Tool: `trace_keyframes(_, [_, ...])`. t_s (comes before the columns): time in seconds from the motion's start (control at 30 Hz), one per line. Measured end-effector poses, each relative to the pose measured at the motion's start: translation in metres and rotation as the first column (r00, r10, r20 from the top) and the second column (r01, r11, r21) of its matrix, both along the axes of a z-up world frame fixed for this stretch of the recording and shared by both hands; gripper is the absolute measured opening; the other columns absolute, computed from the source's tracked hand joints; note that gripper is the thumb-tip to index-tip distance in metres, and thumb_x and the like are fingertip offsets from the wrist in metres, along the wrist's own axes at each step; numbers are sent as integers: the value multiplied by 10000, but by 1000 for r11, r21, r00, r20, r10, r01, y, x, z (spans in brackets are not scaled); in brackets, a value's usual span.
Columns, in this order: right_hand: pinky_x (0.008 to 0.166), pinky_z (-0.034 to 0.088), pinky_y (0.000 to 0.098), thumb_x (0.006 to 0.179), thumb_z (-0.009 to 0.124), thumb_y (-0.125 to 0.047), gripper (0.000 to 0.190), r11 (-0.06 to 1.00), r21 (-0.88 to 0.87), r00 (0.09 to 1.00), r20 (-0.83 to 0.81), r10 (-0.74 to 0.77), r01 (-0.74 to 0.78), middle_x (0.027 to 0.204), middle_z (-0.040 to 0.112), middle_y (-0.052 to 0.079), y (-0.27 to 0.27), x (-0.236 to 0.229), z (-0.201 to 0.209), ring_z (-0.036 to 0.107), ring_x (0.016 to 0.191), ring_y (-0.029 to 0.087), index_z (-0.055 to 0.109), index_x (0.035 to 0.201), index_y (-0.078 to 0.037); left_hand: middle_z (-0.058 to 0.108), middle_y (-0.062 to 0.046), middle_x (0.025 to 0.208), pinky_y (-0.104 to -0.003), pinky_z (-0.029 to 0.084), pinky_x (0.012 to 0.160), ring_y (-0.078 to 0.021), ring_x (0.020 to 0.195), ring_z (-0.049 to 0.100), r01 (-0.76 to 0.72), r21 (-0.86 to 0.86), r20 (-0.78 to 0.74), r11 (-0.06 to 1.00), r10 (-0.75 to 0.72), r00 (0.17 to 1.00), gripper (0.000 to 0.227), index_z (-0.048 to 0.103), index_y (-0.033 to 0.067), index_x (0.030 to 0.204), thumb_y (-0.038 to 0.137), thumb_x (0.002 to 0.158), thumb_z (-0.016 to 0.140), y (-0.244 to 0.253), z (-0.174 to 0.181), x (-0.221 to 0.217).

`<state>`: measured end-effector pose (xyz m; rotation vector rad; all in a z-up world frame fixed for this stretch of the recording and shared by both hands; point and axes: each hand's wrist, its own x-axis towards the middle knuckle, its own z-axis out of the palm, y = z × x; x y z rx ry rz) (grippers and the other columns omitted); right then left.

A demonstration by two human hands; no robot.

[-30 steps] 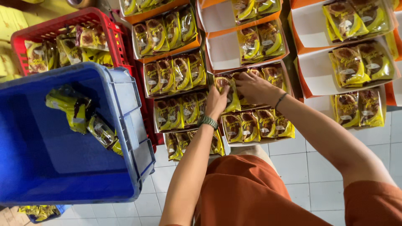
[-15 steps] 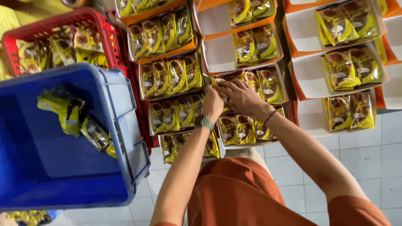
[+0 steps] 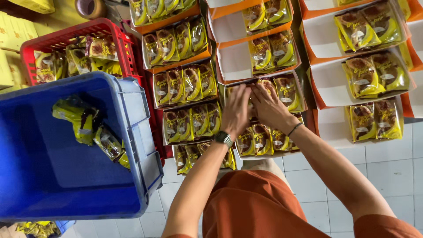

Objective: The person transfers individually wrapped banana pies from a blue bin into white cardboard boxes labeled 'BANANA PIE'. They pick up the pies by hand and place them into the boxes, filling them systematically.

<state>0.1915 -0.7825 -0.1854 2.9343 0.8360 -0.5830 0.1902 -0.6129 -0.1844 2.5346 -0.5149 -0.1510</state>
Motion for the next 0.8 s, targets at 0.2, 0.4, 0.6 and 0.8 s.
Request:
trace_keyframes(0.2, [1191,242,623,1071,302,-445,642,964,231,990,-59,-125,135,1650,338,149,-20,-10,-7,232,1558,338,355,1590,-71,184,-135,1710,-552,130,1270,-362,1568,178,111,419,-201,901,-27,979,660,233,148,1631,519,1085,252,20,-37,-1])
trace_keyframes(0.4, [1215,217,571,1008,483,-503,687,824,500,963,-186,-197,265,1721,223,85,-14,-10,-10,174,1577,312,443,1547,-78,-20,-96,1739,-529,23,1292,-374,1590,-9,105,432,-250,896,7,968,637,73,199,1662,446,1089,200,12,-36,2])
trace_keyframes(0.6, [1231,50,644,1054,71,-605,725,877,-43,863,-162,-479,478,1725,99,145,-25,-10,-24,42,1581,373,94,1671,-225,102,-133,1728,-547,51,1289,-366,1588,87,50,388,-248,920,52,967,720,196,194,1650,591,1059,301,7,-47,1])
trace_keyframes(0.8, [1001,356,818,1029,530,-356,728,943,178,938,155,-309,281,1651,316,271,-46,-6,-52,289,1472,551,296,1655,-68,732,-213,1155,-539,562,940,-422,994,735,-43,-360,-345,932,-90,934,395,587,107,1390,295,1050,513,50,162,-39])
